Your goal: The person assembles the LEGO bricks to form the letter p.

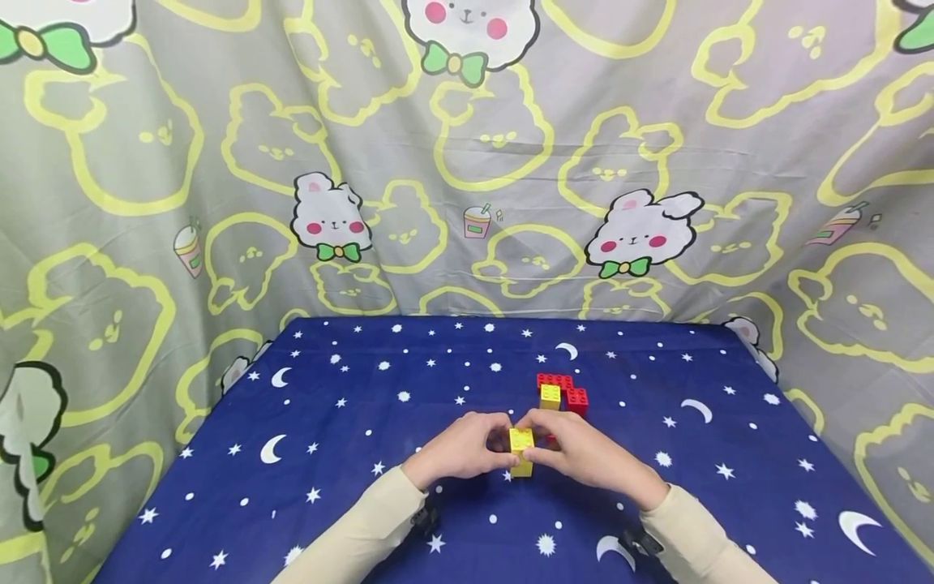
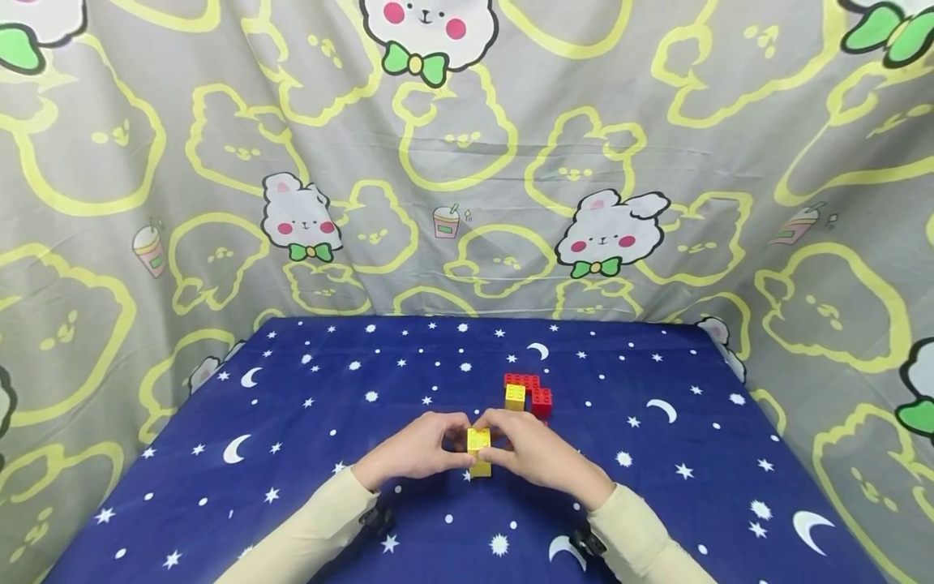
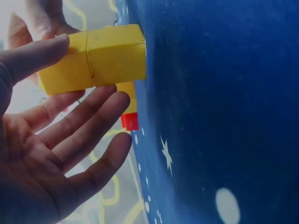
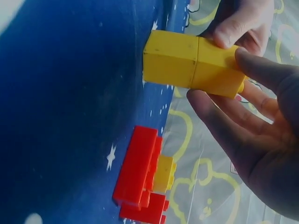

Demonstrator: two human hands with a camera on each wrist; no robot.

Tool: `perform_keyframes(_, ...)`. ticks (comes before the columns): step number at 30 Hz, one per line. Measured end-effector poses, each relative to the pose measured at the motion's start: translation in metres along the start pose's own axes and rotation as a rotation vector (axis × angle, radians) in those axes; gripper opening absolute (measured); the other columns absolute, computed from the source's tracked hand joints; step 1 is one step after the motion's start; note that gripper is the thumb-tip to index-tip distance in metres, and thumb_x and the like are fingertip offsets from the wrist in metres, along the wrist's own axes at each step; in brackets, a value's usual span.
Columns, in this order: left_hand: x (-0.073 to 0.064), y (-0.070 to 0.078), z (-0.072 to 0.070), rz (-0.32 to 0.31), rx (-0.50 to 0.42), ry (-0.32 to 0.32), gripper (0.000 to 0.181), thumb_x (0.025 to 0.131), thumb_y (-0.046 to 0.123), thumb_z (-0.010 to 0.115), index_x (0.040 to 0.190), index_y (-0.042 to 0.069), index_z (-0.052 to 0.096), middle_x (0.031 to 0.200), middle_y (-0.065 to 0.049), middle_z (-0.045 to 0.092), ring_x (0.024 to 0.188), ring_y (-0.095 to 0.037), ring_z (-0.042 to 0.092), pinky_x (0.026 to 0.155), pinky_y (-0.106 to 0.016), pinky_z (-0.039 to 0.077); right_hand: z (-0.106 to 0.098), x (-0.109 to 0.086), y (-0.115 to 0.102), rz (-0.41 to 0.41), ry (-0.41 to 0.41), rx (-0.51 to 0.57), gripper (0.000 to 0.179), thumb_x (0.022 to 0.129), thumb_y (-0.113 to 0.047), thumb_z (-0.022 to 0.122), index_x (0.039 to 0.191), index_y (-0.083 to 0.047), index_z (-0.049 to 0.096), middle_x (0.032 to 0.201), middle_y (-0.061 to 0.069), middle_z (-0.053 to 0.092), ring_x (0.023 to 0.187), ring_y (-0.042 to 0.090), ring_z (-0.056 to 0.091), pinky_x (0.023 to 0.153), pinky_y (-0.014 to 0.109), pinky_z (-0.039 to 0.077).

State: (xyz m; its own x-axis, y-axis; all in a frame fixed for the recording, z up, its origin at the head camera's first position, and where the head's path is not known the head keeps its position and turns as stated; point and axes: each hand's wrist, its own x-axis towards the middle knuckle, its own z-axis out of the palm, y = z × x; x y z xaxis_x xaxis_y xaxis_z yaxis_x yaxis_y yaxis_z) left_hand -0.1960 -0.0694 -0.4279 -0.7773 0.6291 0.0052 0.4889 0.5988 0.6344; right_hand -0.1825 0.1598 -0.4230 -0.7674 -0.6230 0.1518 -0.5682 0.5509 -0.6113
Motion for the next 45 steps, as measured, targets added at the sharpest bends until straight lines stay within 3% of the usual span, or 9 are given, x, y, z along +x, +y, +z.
perform_keyframes(3,-0.001,0.001,0.000,0.008,0.004,0.011,0.021,0.090,0.030,0.081,0.101,0.017,0.070,0.089,0.009,0.071,0.077,-0.001,0.061,0.075,-0.021,0.053,-0.003,0.000,0.000,0.027,-0.011,-0.009,0.036,0.091,-0.031,0.079,0.122,-0.016,0.067,0.114,-0.006,0.071,0.102,0.013,0.069,0.091,0.040,0.059)
perform_keyframes(9,-0.002,0.000,-0.004,0.002,0.029,0.037,0.023,0.088,0.030,0.083,0.101,0.015,0.071,0.089,0.008,0.072,0.078,-0.001,0.062,0.077,-0.022,0.054,-0.016,-0.002,0.003,0.049,-0.002,0.018,0.042,0.091,-0.021,0.079,0.128,-0.010,0.065,0.121,0.008,0.070,0.104,0.025,0.071,0.087,0.042,0.060)
perform_keyframes(17,-0.004,-0.003,-0.011,-0.045,0.043,0.040,0.028,0.087,0.033,0.083,0.106,0.014,0.072,0.094,0.004,0.073,0.081,-0.002,0.062,0.080,-0.025,0.055,-0.031,-0.008,0.015,0.069,0.073,0.024,0.037,0.092,-0.022,0.078,0.125,-0.010,0.067,0.116,0.009,0.072,0.099,0.017,0.072,0.087,0.037,0.059)
perform_keyframes(27,-0.006,-0.007,-0.014,-0.048,0.047,0.040,0.027,0.087,0.031,0.083,0.105,0.015,0.072,0.095,0.004,0.073,0.084,-0.005,0.065,0.082,-0.026,0.055,-0.047,-0.013,0.029,0.155,0.142,-0.041,0.039,0.090,-0.021,0.080,0.125,-0.008,0.068,0.113,0.004,0.072,0.097,0.016,0.069,0.090,0.048,0.058)
perform_keyframes(34,-0.007,-0.010,-0.014,-0.057,0.035,0.030,0.026,0.087,0.031,0.083,0.103,0.015,0.072,0.095,0.005,0.073,0.084,-0.005,0.064,0.082,-0.026,0.055,-0.052,-0.015,0.041,0.156,0.130,-0.039,0.035,0.092,-0.019,0.078,0.122,-0.005,0.069,0.113,0.007,0.072,0.098,0.019,0.068,0.091,0.050,0.057)
perform_keyframes(41,-0.007,-0.010,-0.015,-0.065,0.027,0.022,0.027,0.087,0.032,0.083,0.104,0.014,0.072,0.095,0.005,0.072,0.084,-0.005,0.063,0.082,-0.026,0.054,-0.046,-0.014,0.053,0.137,0.089,-0.071,0.029,0.093,-0.017,0.076,0.120,-0.007,0.071,0.108,0.002,0.073,0.093,0.012,0.066,0.083,0.039,0.059)
perform_keyframes(45,-0.007,-0.010,-0.015,-0.063,0.021,0.018,0.027,0.087,0.031,0.083,0.104,0.014,0.072,0.095,0.005,0.072,0.082,-0.003,0.062,0.081,-0.026,0.054,-0.044,-0.015,0.057,0.129,0.067,-0.080,0.028,0.094,-0.019,0.075,0.119,-0.008,0.073,0.108,0.004,0.073,0.093,0.013,0.066,0.083,0.040,0.058)
